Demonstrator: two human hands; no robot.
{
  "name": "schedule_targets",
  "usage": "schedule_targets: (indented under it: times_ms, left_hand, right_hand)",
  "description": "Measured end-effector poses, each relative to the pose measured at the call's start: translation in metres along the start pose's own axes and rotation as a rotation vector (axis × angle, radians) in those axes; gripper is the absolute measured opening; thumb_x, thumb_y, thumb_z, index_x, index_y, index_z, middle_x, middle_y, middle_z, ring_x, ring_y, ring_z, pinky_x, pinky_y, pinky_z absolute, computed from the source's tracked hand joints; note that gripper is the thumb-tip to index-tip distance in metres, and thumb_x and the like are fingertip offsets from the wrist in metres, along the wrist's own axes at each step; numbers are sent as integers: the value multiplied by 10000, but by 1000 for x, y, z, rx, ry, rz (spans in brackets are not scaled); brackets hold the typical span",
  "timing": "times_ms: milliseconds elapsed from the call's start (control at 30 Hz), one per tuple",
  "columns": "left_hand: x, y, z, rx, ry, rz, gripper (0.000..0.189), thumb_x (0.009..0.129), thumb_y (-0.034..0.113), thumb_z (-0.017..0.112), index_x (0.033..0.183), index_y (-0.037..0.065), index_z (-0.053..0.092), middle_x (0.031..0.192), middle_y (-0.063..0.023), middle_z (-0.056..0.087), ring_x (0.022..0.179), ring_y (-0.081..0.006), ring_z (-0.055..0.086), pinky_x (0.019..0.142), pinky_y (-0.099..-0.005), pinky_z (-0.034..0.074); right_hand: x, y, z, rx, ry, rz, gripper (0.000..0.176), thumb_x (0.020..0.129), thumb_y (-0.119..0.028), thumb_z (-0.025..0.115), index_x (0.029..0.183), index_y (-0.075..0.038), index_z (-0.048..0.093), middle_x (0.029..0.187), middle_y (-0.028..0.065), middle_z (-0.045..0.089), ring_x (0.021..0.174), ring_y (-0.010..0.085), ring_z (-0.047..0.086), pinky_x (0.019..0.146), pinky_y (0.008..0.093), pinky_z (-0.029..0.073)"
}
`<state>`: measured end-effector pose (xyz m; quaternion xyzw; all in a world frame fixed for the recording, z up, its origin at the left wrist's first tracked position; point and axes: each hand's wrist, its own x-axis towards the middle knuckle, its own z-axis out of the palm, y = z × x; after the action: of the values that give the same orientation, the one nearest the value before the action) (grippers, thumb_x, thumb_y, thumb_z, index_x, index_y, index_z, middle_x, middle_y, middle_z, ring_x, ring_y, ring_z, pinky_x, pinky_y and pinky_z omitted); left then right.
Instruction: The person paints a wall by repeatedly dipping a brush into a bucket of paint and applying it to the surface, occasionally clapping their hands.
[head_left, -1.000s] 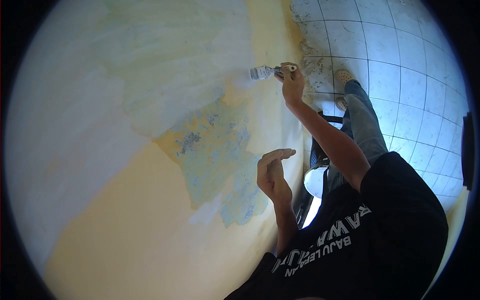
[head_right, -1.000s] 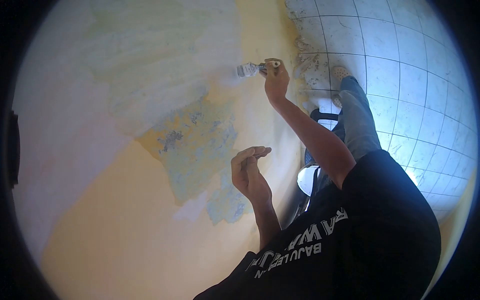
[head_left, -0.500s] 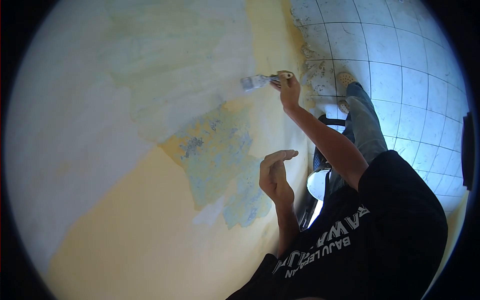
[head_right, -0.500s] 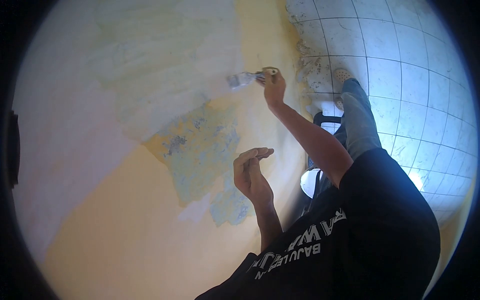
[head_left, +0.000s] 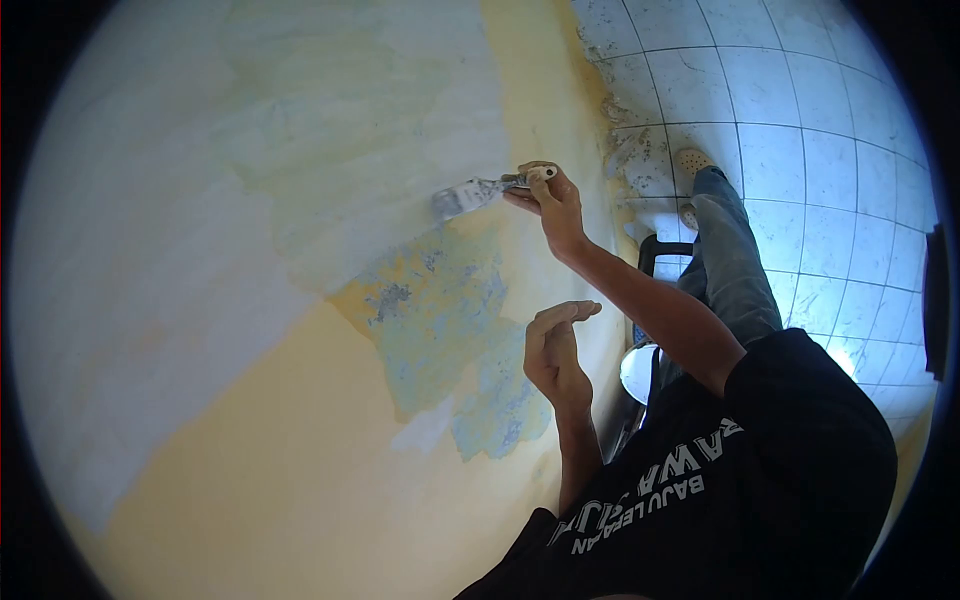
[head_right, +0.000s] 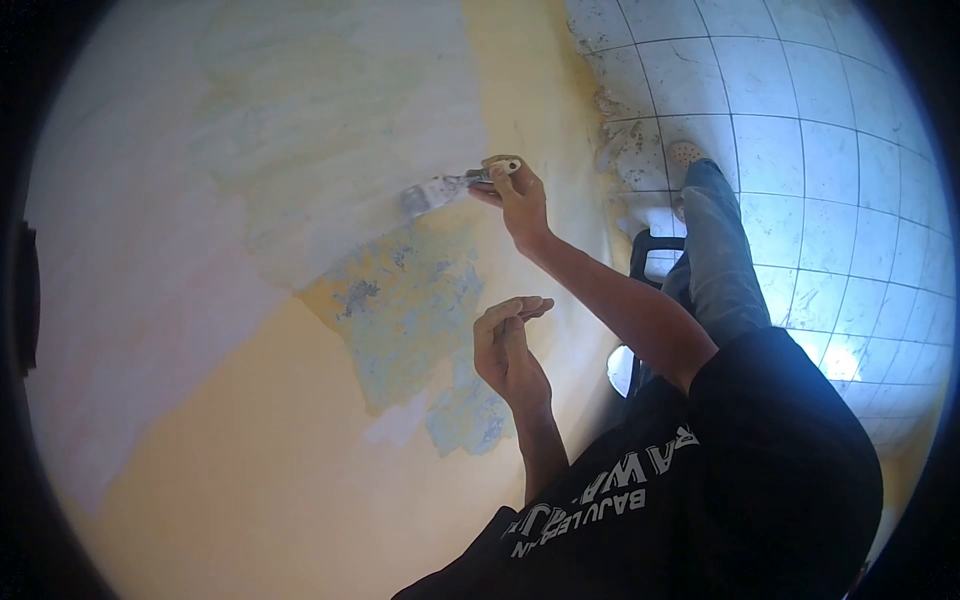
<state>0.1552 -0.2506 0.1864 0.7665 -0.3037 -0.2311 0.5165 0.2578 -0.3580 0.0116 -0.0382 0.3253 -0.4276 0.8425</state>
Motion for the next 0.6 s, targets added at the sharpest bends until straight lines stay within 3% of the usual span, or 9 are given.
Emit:
schedule_targets:
  times_ms: [133, 233, 333, 467, 600]
  left_hand:
    - [-6, 13, -1, 24, -1, 33, 189, 1042, -42, 470, 1147, -29, 626, 1043, -194, 733, 948, -308, 749, 877, -426, 605]
    - [-9, 15, 0, 9, 5, 52, 191, 1042, -46, 468, 1148, -30, 626, 1041, -194, 735, 943, -307, 751, 877, -423, 604]
    - [-12, 15, -2, 45, 7, 40, 192, 1044, -48, 465, 1148, -29, 626, 1042, -195, 735, 941, -306, 751, 878, -426, 606]
    - [-14, 29, -6, 22, 24, 83, 198, 1042, -52, 460, 1148, -27, 625, 1045, -193, 735, 943, -306, 751, 883, -427, 607]
    - [-16, 46, -17, 4, 69, 138, 207, 1036, -57, 453, 1149, -28, 624, 1048, -192, 734, 944, -304, 751, 884, -426, 607]
  right_hand:
    - [37, 50, -55, -178, 258, -126, 165, 1108, -106, 538, 1189, 10, 624, 1086, 130, 686, 1001, 224, 735, 923, 359, 654]
    - [41, 35, -52, -343, 415, -129, 149, 1099, -87, 552, 1167, 15, 638, 1079, 129, 685, 979, 208, 732, 880, 333, 660]
    - [18, 35, -11, -194, 231, -132, 163, 1103, -106, 553, 1164, 16, 641, 1084, 133, 687, 997, 207, 732, 911, 350, 652]
    - [-38, -15, 65, -23, 21, -47, 188, 1110, -134, 548, 1189, 18, 628, 1106, 143, 693, 1016, 231, 736, 945, 373, 648]
    - [-49, -40, 73, 113, -16, -33, 204, 1108, -147, 556, 1220, 17, 605, 1116, 151, 699, 986, 252, 744, 935, 385, 655]
